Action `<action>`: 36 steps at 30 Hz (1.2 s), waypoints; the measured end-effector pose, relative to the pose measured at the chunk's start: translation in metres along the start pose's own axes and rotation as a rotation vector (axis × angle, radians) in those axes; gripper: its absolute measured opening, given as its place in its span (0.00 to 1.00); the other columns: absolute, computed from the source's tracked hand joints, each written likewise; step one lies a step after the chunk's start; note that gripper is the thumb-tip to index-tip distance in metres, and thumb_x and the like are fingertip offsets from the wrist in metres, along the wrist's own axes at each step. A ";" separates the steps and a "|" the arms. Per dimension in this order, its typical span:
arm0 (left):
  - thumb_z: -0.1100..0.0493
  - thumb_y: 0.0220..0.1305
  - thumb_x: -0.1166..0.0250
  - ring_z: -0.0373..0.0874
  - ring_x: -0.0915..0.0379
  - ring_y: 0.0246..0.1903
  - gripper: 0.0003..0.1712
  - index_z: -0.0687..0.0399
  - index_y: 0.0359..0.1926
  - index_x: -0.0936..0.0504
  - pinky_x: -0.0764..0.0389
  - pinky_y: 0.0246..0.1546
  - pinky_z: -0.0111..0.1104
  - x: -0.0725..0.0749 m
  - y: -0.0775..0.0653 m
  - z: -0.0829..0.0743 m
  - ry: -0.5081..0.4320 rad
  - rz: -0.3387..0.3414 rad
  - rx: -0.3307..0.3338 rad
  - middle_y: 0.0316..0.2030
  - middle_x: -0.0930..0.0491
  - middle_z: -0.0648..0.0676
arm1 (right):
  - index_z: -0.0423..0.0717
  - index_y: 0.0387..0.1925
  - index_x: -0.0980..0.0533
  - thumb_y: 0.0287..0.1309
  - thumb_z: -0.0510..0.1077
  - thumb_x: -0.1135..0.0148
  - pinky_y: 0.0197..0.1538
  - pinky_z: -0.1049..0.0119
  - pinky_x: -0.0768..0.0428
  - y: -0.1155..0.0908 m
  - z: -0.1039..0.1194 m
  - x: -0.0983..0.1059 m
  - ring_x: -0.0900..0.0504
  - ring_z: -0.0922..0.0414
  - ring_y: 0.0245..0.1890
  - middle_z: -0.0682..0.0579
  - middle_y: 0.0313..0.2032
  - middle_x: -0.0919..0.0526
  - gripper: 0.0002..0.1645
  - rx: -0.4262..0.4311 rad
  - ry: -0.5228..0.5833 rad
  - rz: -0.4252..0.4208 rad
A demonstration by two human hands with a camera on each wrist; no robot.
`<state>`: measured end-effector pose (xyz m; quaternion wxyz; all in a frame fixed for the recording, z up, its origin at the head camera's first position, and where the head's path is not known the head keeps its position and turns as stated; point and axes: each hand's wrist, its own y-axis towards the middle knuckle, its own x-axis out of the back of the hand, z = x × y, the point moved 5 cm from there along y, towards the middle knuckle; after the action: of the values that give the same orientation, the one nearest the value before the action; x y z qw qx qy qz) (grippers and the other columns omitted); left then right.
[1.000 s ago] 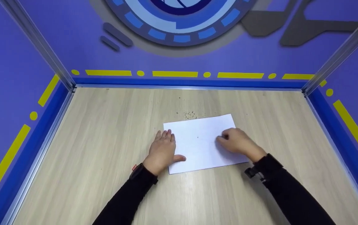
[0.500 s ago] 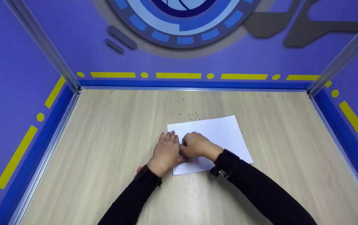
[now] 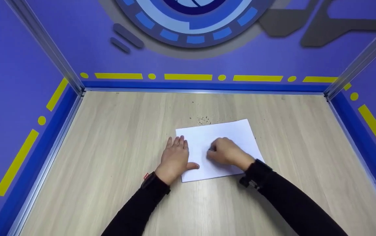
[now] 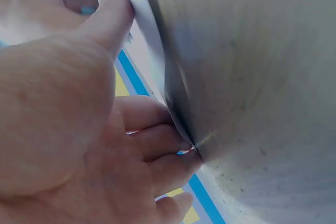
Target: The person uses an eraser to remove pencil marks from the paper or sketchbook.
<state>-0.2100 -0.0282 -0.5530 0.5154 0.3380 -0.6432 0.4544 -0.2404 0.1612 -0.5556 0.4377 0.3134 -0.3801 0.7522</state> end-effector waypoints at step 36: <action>0.18 0.63 0.34 0.62 0.40 0.85 0.68 0.69 0.82 0.34 0.44 0.89 0.54 0.003 -0.001 -0.004 0.010 -0.009 -0.015 0.83 0.36 0.69 | 0.56 0.16 0.31 0.74 0.50 0.35 0.31 0.63 0.28 -0.004 0.018 0.005 0.28 0.57 0.21 0.58 0.17 0.28 0.27 0.053 0.019 0.023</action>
<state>-0.2085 -0.0248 -0.5494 0.5232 0.3346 -0.6424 0.4490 -0.2368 0.1500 -0.5410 0.4241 0.3134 -0.3594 0.7699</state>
